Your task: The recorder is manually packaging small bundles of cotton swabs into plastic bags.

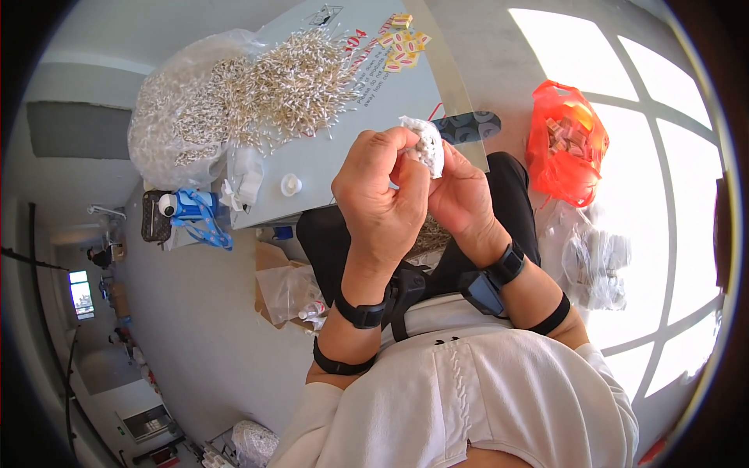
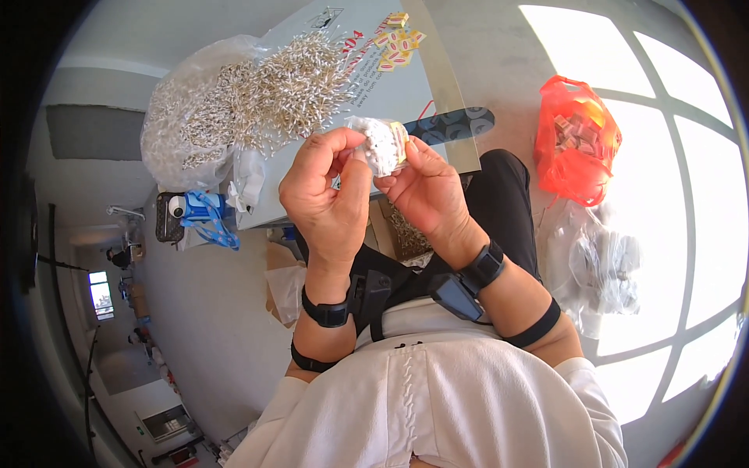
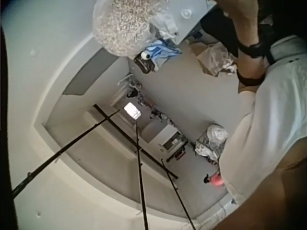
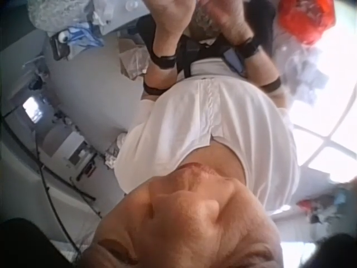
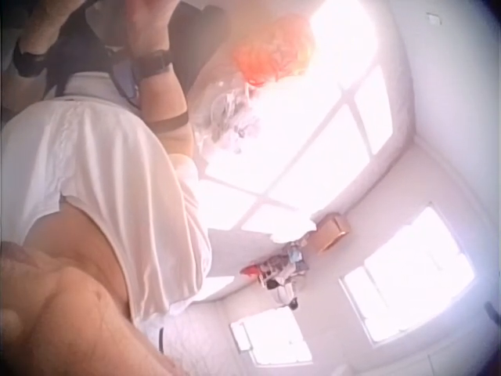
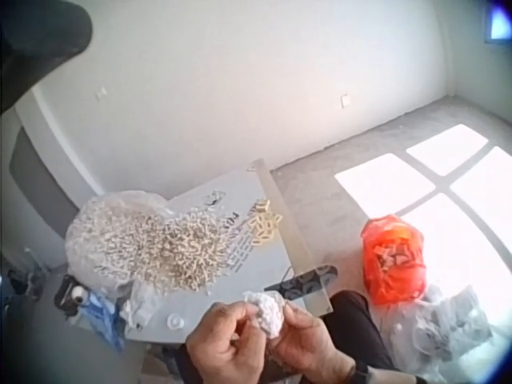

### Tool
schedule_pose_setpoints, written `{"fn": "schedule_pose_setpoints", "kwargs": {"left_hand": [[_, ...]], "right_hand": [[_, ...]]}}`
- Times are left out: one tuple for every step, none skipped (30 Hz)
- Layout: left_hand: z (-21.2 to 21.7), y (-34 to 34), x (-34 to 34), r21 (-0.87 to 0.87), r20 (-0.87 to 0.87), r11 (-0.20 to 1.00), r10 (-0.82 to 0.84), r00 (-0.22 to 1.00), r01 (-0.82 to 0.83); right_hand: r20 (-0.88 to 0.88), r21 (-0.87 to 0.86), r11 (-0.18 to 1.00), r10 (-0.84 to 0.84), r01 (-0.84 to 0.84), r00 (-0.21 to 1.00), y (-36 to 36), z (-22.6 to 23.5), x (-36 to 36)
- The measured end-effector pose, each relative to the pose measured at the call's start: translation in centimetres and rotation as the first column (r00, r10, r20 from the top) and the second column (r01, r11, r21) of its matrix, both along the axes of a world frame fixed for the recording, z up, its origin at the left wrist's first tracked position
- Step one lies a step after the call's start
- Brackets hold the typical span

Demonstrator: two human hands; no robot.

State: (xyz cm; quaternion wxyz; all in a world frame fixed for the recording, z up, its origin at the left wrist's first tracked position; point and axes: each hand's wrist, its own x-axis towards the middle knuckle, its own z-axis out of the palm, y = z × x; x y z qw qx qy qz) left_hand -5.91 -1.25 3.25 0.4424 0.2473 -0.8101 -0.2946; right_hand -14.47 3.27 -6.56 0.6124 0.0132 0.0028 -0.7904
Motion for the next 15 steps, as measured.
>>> {"fn": "schedule_pose_setpoints", "kwargs": {"left_hand": [[0.0, -0.01, 0.0, 0.0, 0.0, 1.0, 0.0, 1.0, 0.0], [-0.01, -0.03, 0.0, -0.018, 0.009, 1.0, 0.008, 1.0, -0.008], [-0.01, -0.06, -0.04, -0.037, 0.017, 0.999, 0.015, 1.0, -0.014], [-0.01, -0.07, -0.1, -0.036, 0.017, 0.999, 0.015, 1.0, -0.014], [0.02, -0.06, -0.17, -0.053, 0.016, 0.999, 0.012, 1.0, -0.011], [0.02, -0.07, -0.21, -0.07, 0.015, 0.998, 0.01, 1.0, -0.008], [0.05, -0.1, -0.23, -0.07, 0.015, 0.998, 0.01, 1.0, -0.009], [0.08, -0.13, -0.23, -0.07, 0.023, 0.998, 0.005, 1.0, -0.004], [0.12, -0.15, -0.22, -0.07, 0.032, 0.998, 0.0, 1.0, 0.002], [0.15, -0.13, -0.21, -0.069, 0.032, 0.998, 0.0, 0.999, 0.002], [0.17, -0.08, -0.18, -0.026, 0.032, 1.0, -0.003, 0.999, 0.004], [0.22, -0.04, -0.13, 0.016, 0.032, 1.0, -0.004, 0.999, 0.004], [0.17, 0.02, -0.15, 0.015, 0.031, 1.0, -0.004, 0.999, 0.004], [0.06, 0.13, -0.21, 0.114, -0.022, 0.993, -0.013, 1.0, 0.016], [-0.04, 0.19, -0.27, 0.213, -0.075, 0.977, -0.018, 0.997, 0.034]], "right_hand": [[0.001, -0.009, 1.0, -0.003, 0.003, 1.0, 0.01, -0.04, 0.02], [0.001, -0.009, 1.0, -0.003, 0.003, 1.0, 0.01, 0.01, 0.02], [0.002, 0.002, 1.0, -0.005, 0.005, 1.0, 0.01, 0.12, 0.0], [0.003, 0.013, 1.0, -0.008, 0.008, 1.0, 0.01, 0.17, -0.02], [0.003, 0.013, 1.0, -0.008, 0.008, 1.0, 0.03, 0.14, -0.04], [0.003, 0.016, 1.0, -0.007, 0.007, 1.0, 0.03, 0.03, -0.04], [0.004, 0.018, 1.0, -0.007, 0.007, 1.0, 0.04, -0.04, -0.05], [0.004, 0.019, 1.0, -0.007, 0.007, 1.0, 0.03, -0.02, -0.1], [0.003, 0.019, 1.0, -0.005, 0.005, 1.0, 0.03, 0.07, -0.18], [0.003, 0.02, 1.0, -0.003, 0.003, 1.0, 0.04, 0.12, -0.23], [0.003, 0.02, 1.0, -0.004, 0.004, 1.0, 0.06, 0.09, -0.24], [0.0, 0.023, 1.0, 0.001, -0.001, 1.0, 0.07, 0.09, -0.21], [-0.003, 0.026, 1.0, 0.006, -0.006, 1.0, 0.09, 0.12, -0.18], [-0.003, 0.026, 1.0, 0.007, -0.007, 1.0, 0.09, 0.28, -0.11], [0.015, 0.051, 0.999, 0.013, -0.014, 1.0, 0.11, 0.49, -0.05]]}}
